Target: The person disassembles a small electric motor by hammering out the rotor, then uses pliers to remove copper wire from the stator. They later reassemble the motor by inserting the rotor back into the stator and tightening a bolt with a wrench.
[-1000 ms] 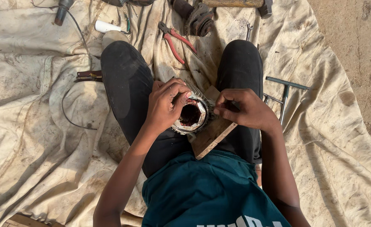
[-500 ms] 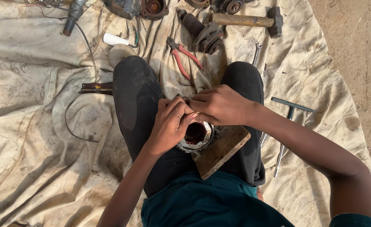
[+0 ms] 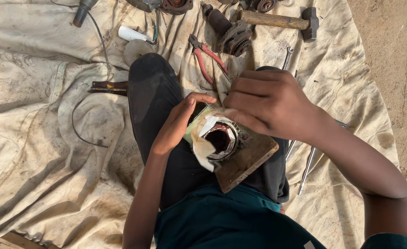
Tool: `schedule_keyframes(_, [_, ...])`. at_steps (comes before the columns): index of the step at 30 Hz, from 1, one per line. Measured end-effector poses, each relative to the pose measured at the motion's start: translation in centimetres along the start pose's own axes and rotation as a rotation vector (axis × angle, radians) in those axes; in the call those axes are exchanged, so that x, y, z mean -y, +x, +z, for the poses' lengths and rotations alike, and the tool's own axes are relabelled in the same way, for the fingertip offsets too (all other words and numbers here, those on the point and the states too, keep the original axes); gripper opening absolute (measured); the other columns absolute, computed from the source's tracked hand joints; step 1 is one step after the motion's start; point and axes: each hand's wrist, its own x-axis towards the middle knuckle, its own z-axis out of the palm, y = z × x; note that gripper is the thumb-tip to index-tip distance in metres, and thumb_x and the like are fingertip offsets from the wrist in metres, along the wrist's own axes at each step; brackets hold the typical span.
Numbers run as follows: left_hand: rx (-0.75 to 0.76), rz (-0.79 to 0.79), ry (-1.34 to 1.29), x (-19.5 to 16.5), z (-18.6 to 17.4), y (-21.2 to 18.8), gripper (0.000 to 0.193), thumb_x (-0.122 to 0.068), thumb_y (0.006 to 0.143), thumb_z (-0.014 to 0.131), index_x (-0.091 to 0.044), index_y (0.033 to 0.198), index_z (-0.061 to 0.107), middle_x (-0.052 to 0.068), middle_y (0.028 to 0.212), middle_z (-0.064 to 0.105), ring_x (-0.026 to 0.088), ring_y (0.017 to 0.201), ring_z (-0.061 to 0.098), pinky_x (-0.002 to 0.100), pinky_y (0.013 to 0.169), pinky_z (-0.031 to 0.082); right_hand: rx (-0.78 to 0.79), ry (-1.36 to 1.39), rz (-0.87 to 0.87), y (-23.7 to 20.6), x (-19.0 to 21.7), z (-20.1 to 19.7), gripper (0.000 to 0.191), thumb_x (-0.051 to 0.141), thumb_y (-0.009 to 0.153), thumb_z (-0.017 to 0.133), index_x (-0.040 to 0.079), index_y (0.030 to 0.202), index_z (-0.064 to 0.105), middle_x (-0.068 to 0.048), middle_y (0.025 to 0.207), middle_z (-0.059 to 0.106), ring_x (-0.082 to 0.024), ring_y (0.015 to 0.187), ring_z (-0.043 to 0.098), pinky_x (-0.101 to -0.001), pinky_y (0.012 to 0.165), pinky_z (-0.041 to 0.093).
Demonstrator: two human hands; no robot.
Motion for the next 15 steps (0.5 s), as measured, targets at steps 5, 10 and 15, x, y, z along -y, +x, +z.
schedule_keyframes(5, [-0.033,-0.003,0.096,0.1,0.2,-0.5,0.034,-0.029,0.111,0.047,-0.002,0.123,0.066,0.009,0.125,0.070,0.019,0.124,0.063,0.035,0.110,0.046,0.235,0.327,0.922,-6.2,-6.1,1.8,0.017,0.022,0.094,0.078,0.006,0.099,0.075,-0.004,0.073,0.069,-0.012,0.058,0.062,-0.0280,0.050,0.046])
schedule_keyframes(10, [-0.129,0.128,0.223,0.1,1.0,-1.4,0.021,-0.020,0.108,0.059,-0.003,0.119,0.066,0.008,0.125,0.068,0.020,0.127,0.062,0.037,0.111,0.047,0.040,0.717,1.307,-11.2,-7.6,2.6,0.028,0.011,0.086,0.083,-0.001,0.103,0.065,-0.004,0.082,0.066,-0.009,0.062,0.056,-0.0262,0.050,0.043])
schedule_keyframes(15, [-0.266,0.366,0.781,-0.5,2.5,-3.9,0.012,-0.019,0.101,0.071,-0.010,0.109,0.071,0.003,0.131,0.064,0.026,0.133,0.054,0.041,0.114,0.044,-0.127,0.822,1.335,-11.9,-7.3,3.0,0.028,0.012,0.088,0.082,-0.002,0.107,0.068,-0.008,0.091,0.068,-0.012,0.073,0.063,-0.0269,0.063,0.054])
